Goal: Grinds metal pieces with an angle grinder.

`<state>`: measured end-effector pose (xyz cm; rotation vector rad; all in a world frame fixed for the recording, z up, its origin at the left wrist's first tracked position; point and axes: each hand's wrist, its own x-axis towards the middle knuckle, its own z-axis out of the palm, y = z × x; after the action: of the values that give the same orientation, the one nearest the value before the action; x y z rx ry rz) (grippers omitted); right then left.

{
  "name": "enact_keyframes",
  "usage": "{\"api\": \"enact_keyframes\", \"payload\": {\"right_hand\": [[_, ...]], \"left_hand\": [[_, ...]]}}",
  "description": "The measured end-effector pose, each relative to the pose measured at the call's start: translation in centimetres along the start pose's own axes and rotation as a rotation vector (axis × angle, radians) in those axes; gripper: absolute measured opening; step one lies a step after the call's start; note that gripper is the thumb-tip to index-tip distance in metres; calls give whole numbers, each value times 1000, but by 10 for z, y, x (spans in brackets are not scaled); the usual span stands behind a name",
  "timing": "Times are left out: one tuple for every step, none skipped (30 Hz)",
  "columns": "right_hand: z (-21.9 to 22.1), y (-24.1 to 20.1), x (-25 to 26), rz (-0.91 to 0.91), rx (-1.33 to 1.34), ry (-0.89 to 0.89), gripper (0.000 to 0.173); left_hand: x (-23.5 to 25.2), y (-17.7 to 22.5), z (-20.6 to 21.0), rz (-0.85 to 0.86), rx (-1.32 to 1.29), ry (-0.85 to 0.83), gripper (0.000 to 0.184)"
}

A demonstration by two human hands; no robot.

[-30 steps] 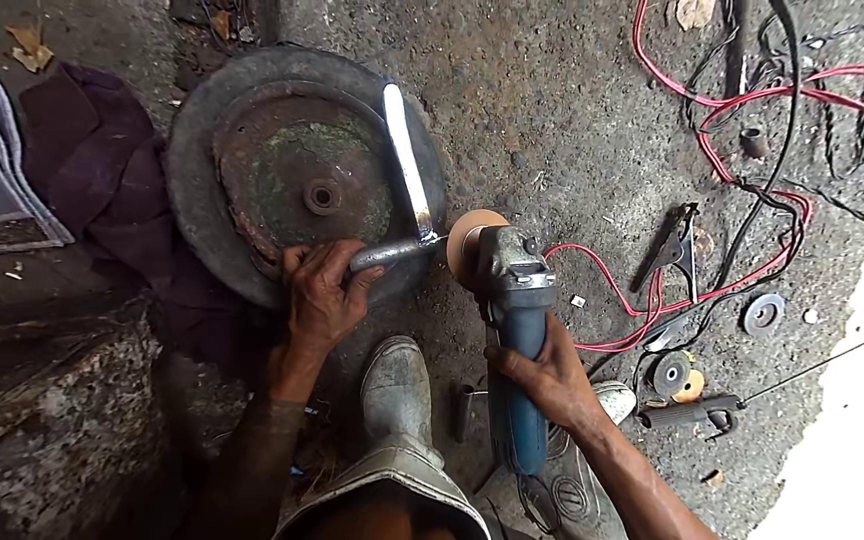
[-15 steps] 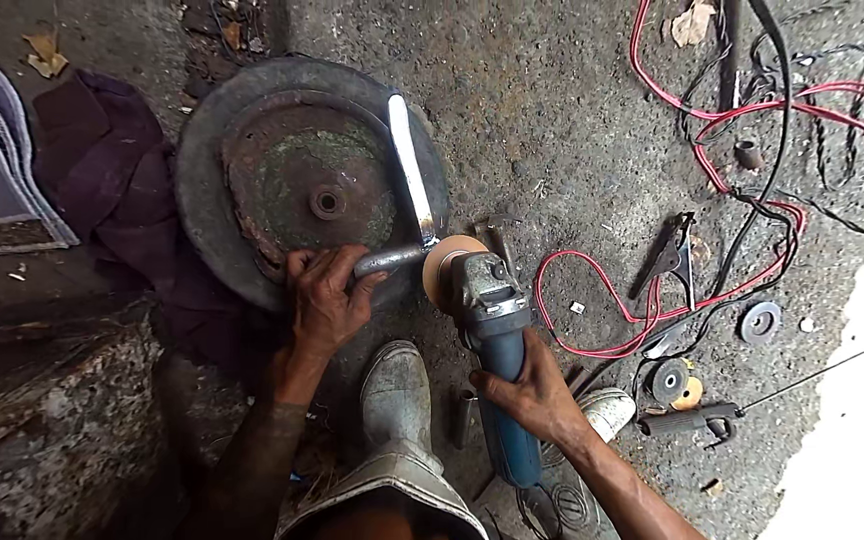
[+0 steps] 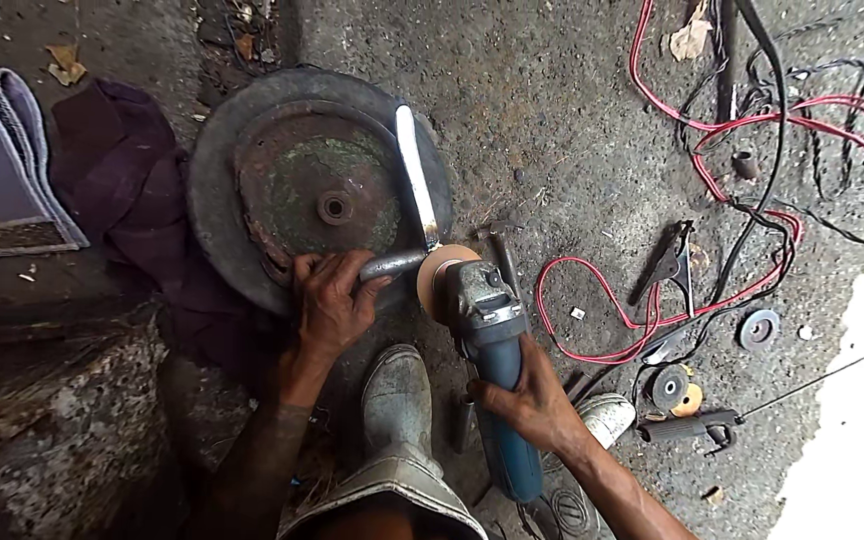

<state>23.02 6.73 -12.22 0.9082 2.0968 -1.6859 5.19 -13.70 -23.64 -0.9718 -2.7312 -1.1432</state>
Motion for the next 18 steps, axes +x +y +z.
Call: {"api": "enact_keyframes", "payload": {"right_hand": [[0, 0, -1, 6, -6, -5, 64], [0, 0, -2, 8, -8, -7, 64], [0, 0, -2, 6, -5, -8, 64], [0, 0, -1, 4, -1, -10, 64], [0, -1, 0, 1, 3, -12, 62], [-1, -3, 2, 1, 6, -14, 61], [-1, -4, 3, 4, 12, -15, 60], [-1, -5, 4, 7, 18, -18, 59], [-1, -6, 4, 10, 19, -22, 59], [-2, -7, 4, 13, 19, -25, 59], [-3, -6, 4, 13, 16, -27, 59], [-3, -6, 2, 12, 8, -29, 59], [-3, -5, 1, 11, 1, -30, 60], [-3, -5, 0, 10, -3, -31, 60], [-3, -5, 0, 14, 1, -35, 60], [-3, -6, 0, 19, 14, -39, 60], [-2, -7, 1, 21, 26, -41, 59], [-2, -7, 2, 21, 39, -42, 58]], "left_hand": [[0, 0, 0, 1, 1, 0, 40], [0, 0, 0, 2, 3, -1, 40], [0, 0, 0, 3, 4, -1, 40], [0, -1, 1, 3, 5, -2, 40], [0, -1, 1, 2, 5, -3, 40], [0, 0, 1, 2, 4, -3, 40], [0, 0, 1, 2, 3, -3, 40], [0, 0, 0, 2, 1, -4, 39], [-1, 0, 0, 3, 0, -4, 39], [0, 0, 0, 4, 0, -3, 39], [0, 0, 0, 4, 0, -2, 39], [0, 0, 1, 2, -1, 0, 40], [0, 0, 1, 1, -2, 2, 40], [0, -1, 0, 0, -1, 1, 40], [0, -1, -1, 0, 2, -4, 41], [0, 0, -1, 3, 7, -11, 41], [0, 0, -1, 5, 10, -16, 41], [0, 0, -1, 6, 11, -15, 41]]}}
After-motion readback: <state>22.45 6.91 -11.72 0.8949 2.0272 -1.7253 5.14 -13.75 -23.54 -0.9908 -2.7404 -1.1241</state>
